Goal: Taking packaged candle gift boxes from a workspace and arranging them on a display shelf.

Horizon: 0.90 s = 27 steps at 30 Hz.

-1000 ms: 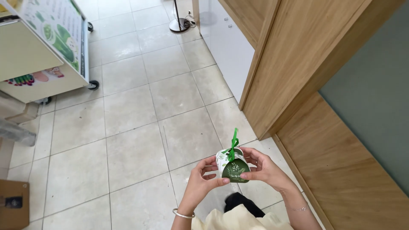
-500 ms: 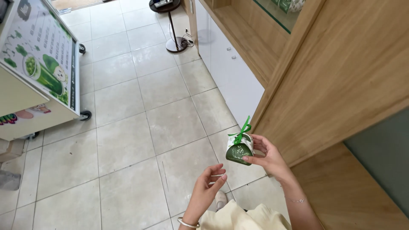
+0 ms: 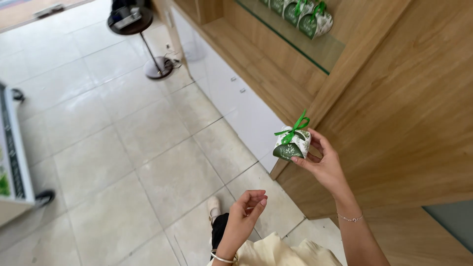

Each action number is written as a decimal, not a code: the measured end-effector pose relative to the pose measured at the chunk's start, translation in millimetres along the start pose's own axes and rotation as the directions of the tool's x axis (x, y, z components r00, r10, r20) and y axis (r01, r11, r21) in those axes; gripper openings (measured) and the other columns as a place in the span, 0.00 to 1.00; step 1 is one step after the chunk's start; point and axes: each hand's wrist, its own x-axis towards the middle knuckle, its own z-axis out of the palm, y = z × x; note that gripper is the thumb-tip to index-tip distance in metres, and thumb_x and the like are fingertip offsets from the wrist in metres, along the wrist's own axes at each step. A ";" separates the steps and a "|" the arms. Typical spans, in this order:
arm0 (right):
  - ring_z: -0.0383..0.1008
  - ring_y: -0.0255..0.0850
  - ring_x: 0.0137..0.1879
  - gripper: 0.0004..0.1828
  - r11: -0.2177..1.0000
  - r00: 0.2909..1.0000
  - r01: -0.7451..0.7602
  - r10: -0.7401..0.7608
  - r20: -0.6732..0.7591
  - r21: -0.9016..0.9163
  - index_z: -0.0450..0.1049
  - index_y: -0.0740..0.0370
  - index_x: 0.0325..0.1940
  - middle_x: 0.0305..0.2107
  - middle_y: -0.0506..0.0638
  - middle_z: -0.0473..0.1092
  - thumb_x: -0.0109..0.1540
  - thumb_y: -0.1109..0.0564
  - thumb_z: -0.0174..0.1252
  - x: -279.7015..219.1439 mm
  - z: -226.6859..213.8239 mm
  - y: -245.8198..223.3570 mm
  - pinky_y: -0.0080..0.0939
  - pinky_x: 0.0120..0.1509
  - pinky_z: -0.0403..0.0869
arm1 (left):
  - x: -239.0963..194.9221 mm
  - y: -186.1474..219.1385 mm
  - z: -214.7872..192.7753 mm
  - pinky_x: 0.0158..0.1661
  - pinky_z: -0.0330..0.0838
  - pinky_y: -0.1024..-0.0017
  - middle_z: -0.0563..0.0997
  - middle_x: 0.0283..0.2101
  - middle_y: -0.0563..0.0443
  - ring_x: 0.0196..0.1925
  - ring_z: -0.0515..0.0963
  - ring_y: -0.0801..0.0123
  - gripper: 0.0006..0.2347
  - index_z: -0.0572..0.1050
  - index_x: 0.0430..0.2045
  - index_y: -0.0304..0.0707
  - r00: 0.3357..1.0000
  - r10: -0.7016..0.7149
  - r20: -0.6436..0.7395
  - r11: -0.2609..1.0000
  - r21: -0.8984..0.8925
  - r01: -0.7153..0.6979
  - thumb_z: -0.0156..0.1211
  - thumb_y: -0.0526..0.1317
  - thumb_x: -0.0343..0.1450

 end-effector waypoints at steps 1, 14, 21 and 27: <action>0.66 0.41 0.68 0.44 1.000 1.000 0.000 0.000 -0.025 -0.003 0.62 0.60 0.71 0.61 0.50 0.67 0.51 0.63 0.71 16.8 2.6 0.9 0.47 0.66 0.75 | 19.7 6.2 -10.3 0.43 0.75 0.77 0.85 0.44 0.52 0.44 0.81 0.77 0.12 0.76 0.50 0.33 1.000 0.000 0.024 1.000 0.005 -0.001 0.60 0.37 0.73; 0.64 0.44 0.71 0.36 0.943 0.793 0.153 -0.296 -0.533 -0.296 0.60 0.63 0.75 0.65 0.54 0.60 0.64 0.64 0.64 210.3 34.2 -3.8 0.44 0.66 0.78 | 237.4 165.5 -115.9 0.46 0.79 0.69 0.83 0.46 0.48 0.46 0.85 0.66 0.11 0.78 0.47 0.36 0.894 0.223 0.388 0.888 0.297 -0.350 0.62 0.36 0.71; 0.62 0.43 0.74 0.34 0.928 0.695 0.226 -0.366 -0.619 -0.296 0.57 0.63 0.77 0.68 0.52 0.60 0.68 0.64 0.61 265.4 6.7 19.5 0.41 0.69 0.74 | 339.2 190.7 -55.5 0.55 0.72 0.57 0.72 0.61 0.43 0.59 0.75 0.49 0.15 0.73 0.54 0.39 0.575 0.504 0.645 0.461 0.362 -0.810 0.61 0.38 0.73; 0.59 0.41 0.75 0.34 0.952 0.689 0.193 -0.304 -0.658 -0.237 0.55 0.61 0.77 0.69 0.53 0.59 0.68 0.64 0.59 290.3 -19.3 33.6 0.42 0.73 0.70 | 405.9 170.7 16.4 0.70 0.56 0.49 0.59 0.73 0.38 0.74 0.61 0.48 0.25 0.68 0.62 0.35 0.338 0.545 0.768 0.082 0.352 -0.932 0.63 0.42 0.69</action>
